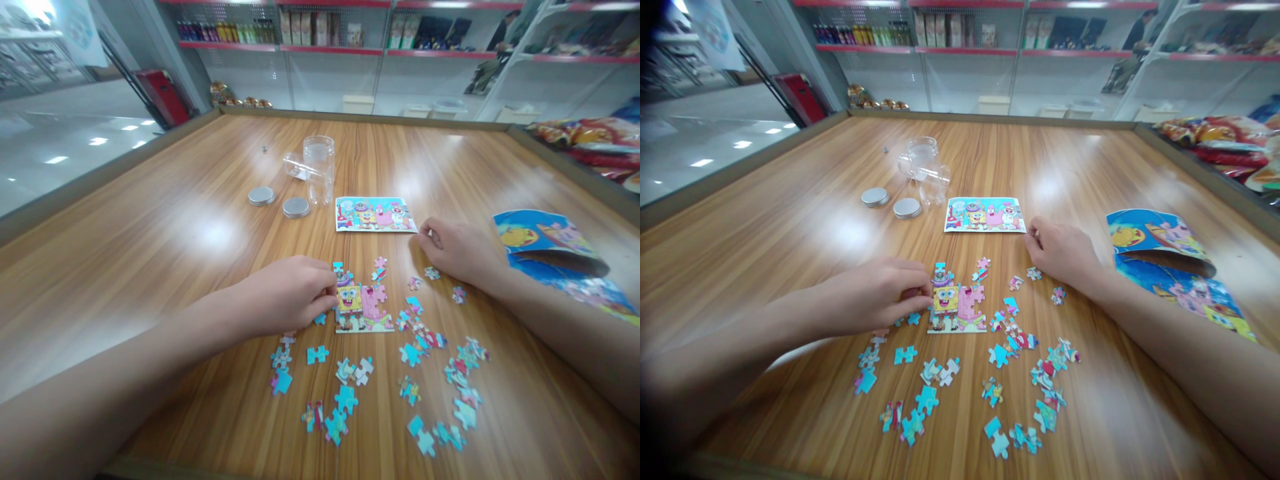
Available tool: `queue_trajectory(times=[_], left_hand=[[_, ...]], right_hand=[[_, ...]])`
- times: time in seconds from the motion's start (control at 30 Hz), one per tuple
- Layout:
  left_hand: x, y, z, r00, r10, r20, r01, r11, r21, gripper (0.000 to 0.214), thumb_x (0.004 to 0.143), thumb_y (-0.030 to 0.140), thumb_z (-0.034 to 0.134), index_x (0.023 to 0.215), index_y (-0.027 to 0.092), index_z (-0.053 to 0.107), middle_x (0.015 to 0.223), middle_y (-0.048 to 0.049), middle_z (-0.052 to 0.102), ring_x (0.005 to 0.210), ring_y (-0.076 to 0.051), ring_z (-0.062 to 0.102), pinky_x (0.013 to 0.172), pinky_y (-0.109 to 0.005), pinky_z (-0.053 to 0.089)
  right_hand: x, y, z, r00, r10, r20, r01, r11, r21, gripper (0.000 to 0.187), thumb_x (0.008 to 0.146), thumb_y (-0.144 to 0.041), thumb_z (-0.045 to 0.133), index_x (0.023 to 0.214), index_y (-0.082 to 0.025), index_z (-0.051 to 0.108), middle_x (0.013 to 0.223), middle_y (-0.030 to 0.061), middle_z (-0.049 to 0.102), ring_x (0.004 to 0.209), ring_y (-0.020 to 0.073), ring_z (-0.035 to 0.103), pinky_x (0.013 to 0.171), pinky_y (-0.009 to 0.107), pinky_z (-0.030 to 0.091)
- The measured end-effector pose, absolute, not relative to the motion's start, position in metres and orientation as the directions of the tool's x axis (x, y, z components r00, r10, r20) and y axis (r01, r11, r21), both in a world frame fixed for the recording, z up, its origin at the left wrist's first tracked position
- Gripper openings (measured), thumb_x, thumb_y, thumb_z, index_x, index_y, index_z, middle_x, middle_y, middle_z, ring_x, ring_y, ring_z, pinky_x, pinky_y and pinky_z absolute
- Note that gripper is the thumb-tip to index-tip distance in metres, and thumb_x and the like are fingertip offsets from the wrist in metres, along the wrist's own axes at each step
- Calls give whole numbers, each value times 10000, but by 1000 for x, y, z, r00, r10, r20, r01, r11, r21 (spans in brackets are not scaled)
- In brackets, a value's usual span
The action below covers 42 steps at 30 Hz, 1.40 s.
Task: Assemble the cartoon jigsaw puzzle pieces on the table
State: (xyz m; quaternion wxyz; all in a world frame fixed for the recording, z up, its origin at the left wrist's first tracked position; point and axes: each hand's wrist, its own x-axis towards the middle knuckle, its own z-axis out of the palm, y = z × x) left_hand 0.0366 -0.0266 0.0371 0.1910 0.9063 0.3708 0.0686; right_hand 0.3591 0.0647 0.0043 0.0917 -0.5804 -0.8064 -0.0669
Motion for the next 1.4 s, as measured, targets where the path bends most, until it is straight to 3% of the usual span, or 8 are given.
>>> queue_trajectory(times=[0.27, 0.57, 0.73, 0.83, 0.93, 1.03, 1.2, 1.4], left_hand=[[39, -30, 37, 742, 670, -36, 606, -647, 463, 112, 943, 127, 615, 859, 147, 685, 858, -20, 672, 773, -142, 620, 694, -265, 458], [43, -32, 39, 725, 687, -56, 653, -659, 372, 169, 960, 162, 551, 810, 147, 625, 813, -26, 633, 716, -149, 579, 659, -287, 420], [44, -32, 39, 718, 693, -60, 663, -655, 362, 168, 954, 174, 534, 806, 154, 610, 811, -28, 622, 703, -150, 563, 639, -290, 406], [45, -33, 39, 714, 697, -64, 669, -652, 357, 174, 966, 189, 526, 818, 155, 611, 832, -35, 633, 719, -159, 579, 646, -297, 414], [46, -34, 37, 713, 699, -55, 666, -651, 364, 146, 963, 185, 530, 853, 153, 620, 854, -41, 650, 743, -167, 603, 661, -297, 431], [46, -34, 35, 718, 696, -22, 651, -659, 377, 121, 952, 168, 533, 872, 155, 623, 875, -44, 665, 753, -166, 611, 668, -290, 440], [46, -34, 35, 715, 698, -41, 661, -656, 364, 138, 969, 192, 525, 884, 152, 627, 872, -50, 670, 746, -166, 606, 660, -286, 438], [46, -33, 36, 711, 701, -42, 662, -650, 373, 141, 959, 173, 514, 859, 153, 612, 882, -54, 665, 746, -160, 601, 672, -284, 446]], right_hand=[[360, 65, 3, -325, 912, 249, 943, 333, 12, 224, 974, -369, 469, 913, -208, 612, 784, 73, 714, 699, 231, 630, 597, 298, 294], [361, 68, 0, -326, 909, 260, 943, 332, 21, 206, 966, -356, 481, 904, -210, 613, 763, 66, 706, 688, 229, 631, 589, 297, 297], [358, 58, 8, -329, 889, 317, 929, 365, -59, 174, 938, -326, 545, 863, -204, 642, 701, 44, 677, 649, 208, 617, 597, 303, 341], [341, 25, 21, -358, 788, 500, 874, 471, -116, 176, 962, -333, 551, 933, -204, 667, 738, 49, 671, 686, 210, 620, 653, 329, 415], [316, -13, 27, -692, 576, 435, 567, 807, -165, 230, 966, -361, 604, 1131, -208, 651, 1029, 105, 710, 935, 259, 650, 820, 394, 511], [300, -29, 22, -870, 382, 311, 351, 924, -153, 416, 957, -479, 638, 1252, -186, 614, 1278, 164, 639, 1147, 325, 599, 987, 527, 496], [307, -17, 13, -871, 401, 283, 332, 906, -263, 226, 974, -355, 631, 1127, -190, 646, 1135, 103, 669, 1055, 255, 620, 1014, 486, 491], [311, -12, 16, -886, 377, 268, 312, 915, -256, 198, 972, -338, 617, 1095, -183, 622, 1373, 136, 586, 1232, 281, 555, 1092, 500, 432]])
